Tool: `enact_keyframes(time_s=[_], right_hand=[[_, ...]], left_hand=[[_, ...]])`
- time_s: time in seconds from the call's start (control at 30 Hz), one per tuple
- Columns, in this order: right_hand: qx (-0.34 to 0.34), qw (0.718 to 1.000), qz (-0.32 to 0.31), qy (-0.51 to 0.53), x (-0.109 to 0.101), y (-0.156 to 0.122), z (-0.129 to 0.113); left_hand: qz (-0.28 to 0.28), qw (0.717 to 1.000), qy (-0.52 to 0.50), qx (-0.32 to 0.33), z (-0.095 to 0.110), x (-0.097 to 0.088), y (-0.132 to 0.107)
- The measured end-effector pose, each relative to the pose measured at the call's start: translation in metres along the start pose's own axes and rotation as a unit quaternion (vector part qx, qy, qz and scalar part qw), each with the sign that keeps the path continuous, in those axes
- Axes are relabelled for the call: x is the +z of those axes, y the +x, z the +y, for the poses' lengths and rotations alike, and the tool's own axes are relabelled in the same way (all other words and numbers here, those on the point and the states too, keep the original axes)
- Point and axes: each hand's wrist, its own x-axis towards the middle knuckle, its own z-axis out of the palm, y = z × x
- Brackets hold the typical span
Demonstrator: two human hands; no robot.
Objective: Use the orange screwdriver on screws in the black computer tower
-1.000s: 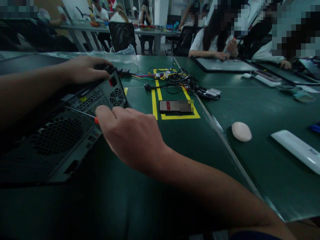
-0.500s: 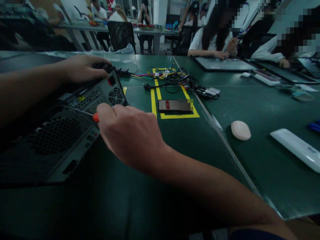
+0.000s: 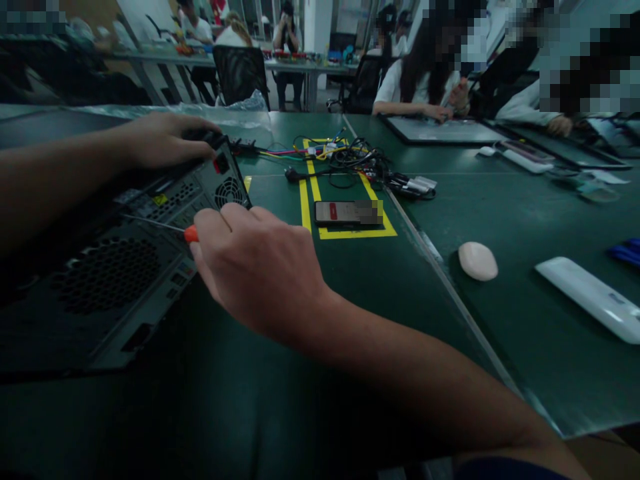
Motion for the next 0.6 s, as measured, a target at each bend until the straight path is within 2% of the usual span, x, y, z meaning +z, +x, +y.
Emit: enact_keyframes(time_s=[0.27,0.4,0.6], right_hand=[[0.022,1.000,-0.008,-0.009,0.0029,0.0038,0.0026],[0.005,1.000,-0.008,0.008,0.0041,0.0035,0.0044],[-0.018,0.999,-0.017,-0.021,0.0004,0.0031,0.0064]], left_hand=[[-0.002,1.000,0.006,-0.001,0.0023,-0.0015,-0.0006],[-0.003,1.000,-0.005,-0.008,0.0023,-0.0016,-0.0005],[-0.010,1.000,-0.003,-0.008,0.0005,-0.0015,0.0006]])
